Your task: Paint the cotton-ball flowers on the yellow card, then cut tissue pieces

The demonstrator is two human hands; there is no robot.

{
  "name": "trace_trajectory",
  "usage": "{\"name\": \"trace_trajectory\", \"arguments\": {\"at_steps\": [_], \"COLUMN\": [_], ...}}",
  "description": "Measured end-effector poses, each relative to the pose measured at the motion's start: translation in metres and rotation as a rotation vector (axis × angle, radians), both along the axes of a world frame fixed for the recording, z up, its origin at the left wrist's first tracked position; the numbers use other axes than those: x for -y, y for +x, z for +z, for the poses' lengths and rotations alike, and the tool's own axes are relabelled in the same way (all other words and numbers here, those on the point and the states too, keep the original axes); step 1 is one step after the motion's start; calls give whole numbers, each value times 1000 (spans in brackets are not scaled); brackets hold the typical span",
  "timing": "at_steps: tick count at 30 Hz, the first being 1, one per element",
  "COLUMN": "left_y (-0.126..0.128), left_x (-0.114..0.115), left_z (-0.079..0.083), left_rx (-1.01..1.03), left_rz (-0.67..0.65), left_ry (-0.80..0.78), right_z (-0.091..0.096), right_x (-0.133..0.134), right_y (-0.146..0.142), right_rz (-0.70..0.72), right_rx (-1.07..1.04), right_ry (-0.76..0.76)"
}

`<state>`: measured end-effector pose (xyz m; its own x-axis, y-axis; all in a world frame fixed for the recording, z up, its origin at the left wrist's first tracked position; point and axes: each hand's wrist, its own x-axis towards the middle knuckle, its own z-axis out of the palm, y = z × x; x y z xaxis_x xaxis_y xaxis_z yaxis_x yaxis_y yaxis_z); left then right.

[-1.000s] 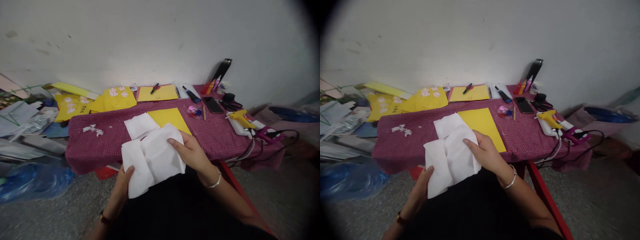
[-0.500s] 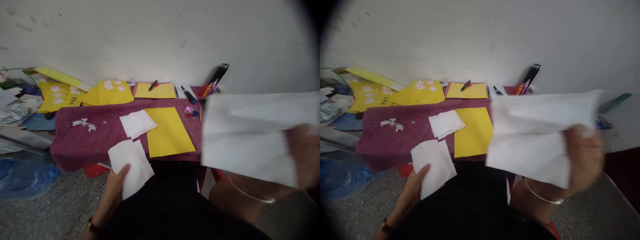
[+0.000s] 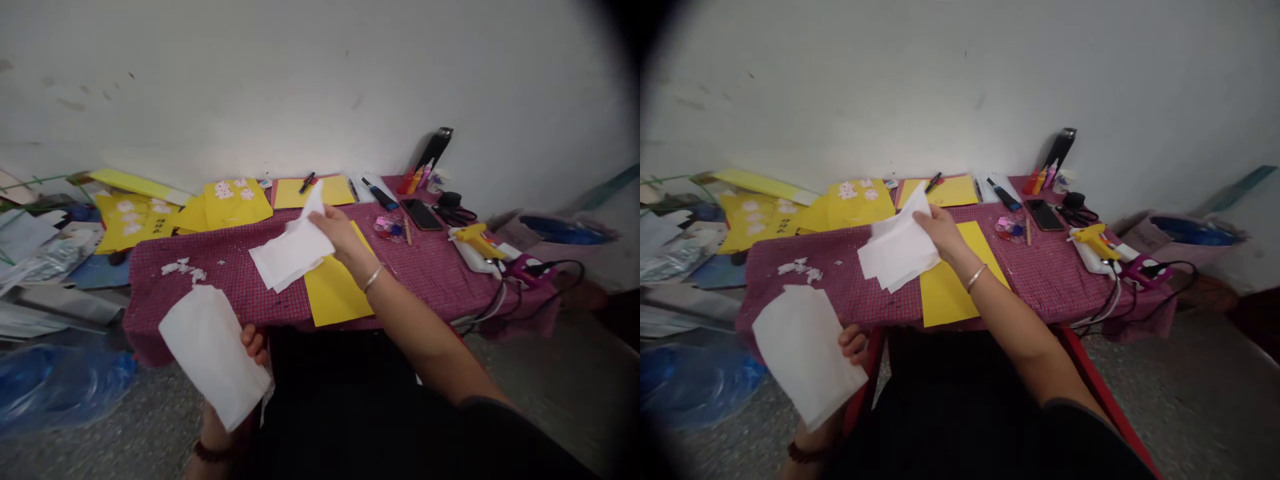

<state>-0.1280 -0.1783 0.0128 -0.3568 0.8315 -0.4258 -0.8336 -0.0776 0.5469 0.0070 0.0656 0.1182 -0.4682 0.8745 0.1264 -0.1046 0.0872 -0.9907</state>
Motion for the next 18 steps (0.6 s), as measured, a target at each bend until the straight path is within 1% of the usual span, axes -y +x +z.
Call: {"name": "trace_trajectory", "arguments": {"at_steps": [2,4,6,8,10,11,12,14,15,16,18], "left_y": [1,2,3,2,2,4,6,14,19,24,32], "left_x": [-1,4,12,21,25,25,24,17,14,10,5], "left_z": [-2,-7,-14,-23,-29,-30,-29,-23,-19,-15,-12], "left_rx": [54,90,110,126,140,137,120,45,-8,-60,-142], "left_rz": [10,3,-2,18,52,73,96,157,190,209,199], "left_ry": [106,199,242,241,206,183,158,104,87,76,76], "right_z": [-23,-42,-55,-57,-50,-44,-37,-24,-19,-16,-15], "right_x": [-16,-28,-35,-32,-17,-4,11,45,62,78,103], "right_y": [-32,-52,-59,-57,-49,-42,-35,-17,-7,1,14], "right_rz": [26,12,-10,-20,22,76,160,378,457,502,516], "right_rx": [123,337,560,705,701,644,558,404,361,332,344], "right_ry": [32,151,333,526,653,674,650,516,468,449,468]}}
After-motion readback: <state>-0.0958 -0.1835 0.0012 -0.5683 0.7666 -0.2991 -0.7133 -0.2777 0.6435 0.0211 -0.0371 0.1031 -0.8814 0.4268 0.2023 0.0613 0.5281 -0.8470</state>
